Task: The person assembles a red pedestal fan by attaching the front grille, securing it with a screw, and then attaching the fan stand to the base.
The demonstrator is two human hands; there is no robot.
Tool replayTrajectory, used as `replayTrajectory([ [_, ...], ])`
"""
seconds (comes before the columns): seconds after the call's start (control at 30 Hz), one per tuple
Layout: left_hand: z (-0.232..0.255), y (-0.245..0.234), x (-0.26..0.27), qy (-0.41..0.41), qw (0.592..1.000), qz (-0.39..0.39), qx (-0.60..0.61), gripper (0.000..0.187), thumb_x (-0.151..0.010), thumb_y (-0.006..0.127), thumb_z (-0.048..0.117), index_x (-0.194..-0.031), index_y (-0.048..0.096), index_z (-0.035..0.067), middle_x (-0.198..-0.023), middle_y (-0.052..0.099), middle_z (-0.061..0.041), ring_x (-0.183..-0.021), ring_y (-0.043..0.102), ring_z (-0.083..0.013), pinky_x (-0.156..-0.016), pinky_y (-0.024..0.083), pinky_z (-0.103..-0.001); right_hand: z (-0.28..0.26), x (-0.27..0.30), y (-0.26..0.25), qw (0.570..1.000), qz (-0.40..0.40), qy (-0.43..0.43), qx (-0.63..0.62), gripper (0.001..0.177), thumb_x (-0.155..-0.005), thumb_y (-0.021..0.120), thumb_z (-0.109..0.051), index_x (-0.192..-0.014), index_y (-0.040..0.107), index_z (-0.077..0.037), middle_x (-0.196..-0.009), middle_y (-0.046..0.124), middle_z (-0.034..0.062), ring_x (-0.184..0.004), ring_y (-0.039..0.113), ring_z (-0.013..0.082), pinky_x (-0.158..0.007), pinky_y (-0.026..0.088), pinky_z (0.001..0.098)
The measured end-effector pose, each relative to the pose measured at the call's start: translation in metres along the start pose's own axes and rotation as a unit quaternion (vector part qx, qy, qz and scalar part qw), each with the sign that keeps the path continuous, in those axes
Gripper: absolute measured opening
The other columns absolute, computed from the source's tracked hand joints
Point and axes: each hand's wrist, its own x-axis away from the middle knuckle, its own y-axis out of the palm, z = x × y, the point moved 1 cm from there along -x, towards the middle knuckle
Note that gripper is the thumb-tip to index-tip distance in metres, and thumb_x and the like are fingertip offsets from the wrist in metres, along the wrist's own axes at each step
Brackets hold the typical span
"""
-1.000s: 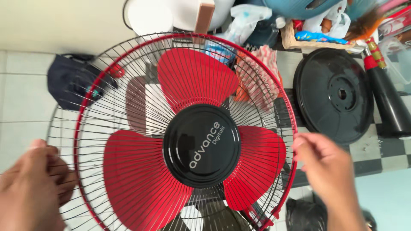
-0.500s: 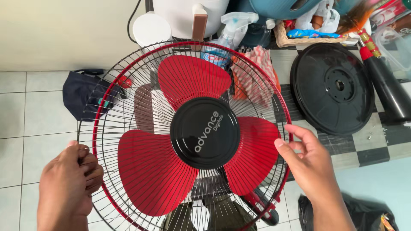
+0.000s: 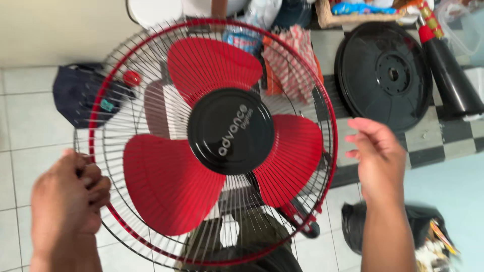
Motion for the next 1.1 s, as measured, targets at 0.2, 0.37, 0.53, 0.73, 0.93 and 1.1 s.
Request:
replayTrajectory([
  [0.2,0.002,-0.010,-0.010,-0.005,0.999,-0.036,0.016,0.032,-0.113,0.041,0.036,-0.085,0.044,0.021,-0.061,0.031,0.008,-0.046,0.024,-0.0073,-0.039,0.016,-0.026,0.025,0.011,-0.012,0.991,-0.022,0.128,-0.015,0.025,-0.102,0.057,-0.018,-0.119,0.068,-0.003,-0.108,0.072,0.0069,-0.087,0.067,0.0148,-0.068,0.054,0.0315],
  [0.37,0.011,-0.004,-0.006,0.006,0.999,-0.030,-0.018,0.032,-0.113,0.042,0.036,-0.085,0.044,0.021,-0.062,0.033,0.007,-0.046,0.022,-0.0075,-0.039,0.018,-0.025,0.039,0.029,-0.017,0.964,-0.129,0.218,-0.084,0.038,-0.099,0.057,-0.030,-0.123,0.065,-0.001,-0.111,0.074,0.0071,-0.090,0.070,0.0161,-0.069,0.055,0.0336],
  [0.53,0.030,0.017,0.011,0.056,0.997,0.010,-0.044,0.028,-0.111,0.043,0.029,-0.085,0.045,0.018,-0.061,0.032,0.006,-0.047,0.026,-0.0066,-0.039,0.017,-0.025,0.045,0.037,-0.022,0.964,-0.159,0.204,-0.052,0.037,-0.095,0.062,-0.023,-0.127,0.064,-0.004,-0.116,0.070,0.0065,-0.096,0.068,0.0131,-0.073,0.057,0.0346],
  [0.73,0.041,0.034,0.029,0.188,0.966,0.102,-0.145,0.031,-0.107,0.048,0.026,-0.098,0.067,0.004,-0.068,0.050,0.004,-0.051,0.041,-0.0049,-0.043,0.028,-0.024,0.032,0.042,-0.019,0.991,-0.079,0.111,-0.004,0.028,-0.097,0.066,-0.017,-0.123,0.068,-0.006,-0.110,0.071,0.0048,-0.090,0.066,0.0114,-0.072,0.056,0.0302],
  [0.93,0.033,0.033,0.014,0.306,0.934,0.116,-0.141,0.027,-0.109,0.058,0.020,-0.118,0.073,-0.001,-0.093,0.072,-0.004,-0.069,0.055,-0.0048,-0.058,0.045,-0.020,-0.030,0.060,0.007,0.948,-0.114,-0.238,0.176,0.019,-0.100,0.075,-0.010,-0.117,0.071,-0.003,-0.105,0.071,0.0078,-0.088,0.066,0.0135,-0.079,0.053,0.0279],
  [1.1,0.024,0.025,0.004,0.313,0.939,0.124,-0.069,0.021,-0.102,0.061,0.016,-0.113,0.072,0.002,-0.096,0.077,-0.002,-0.075,0.060,-0.0036,-0.059,0.046,-0.020,-0.073,0.080,0.039,0.860,-0.226,-0.360,0.283,0.032,-0.082,0.083,-0.016,-0.110,0.072,-0.006,-0.102,0.071,0.0087,-0.082,0.070,0.0235,-0.069,0.055,0.0331],
])
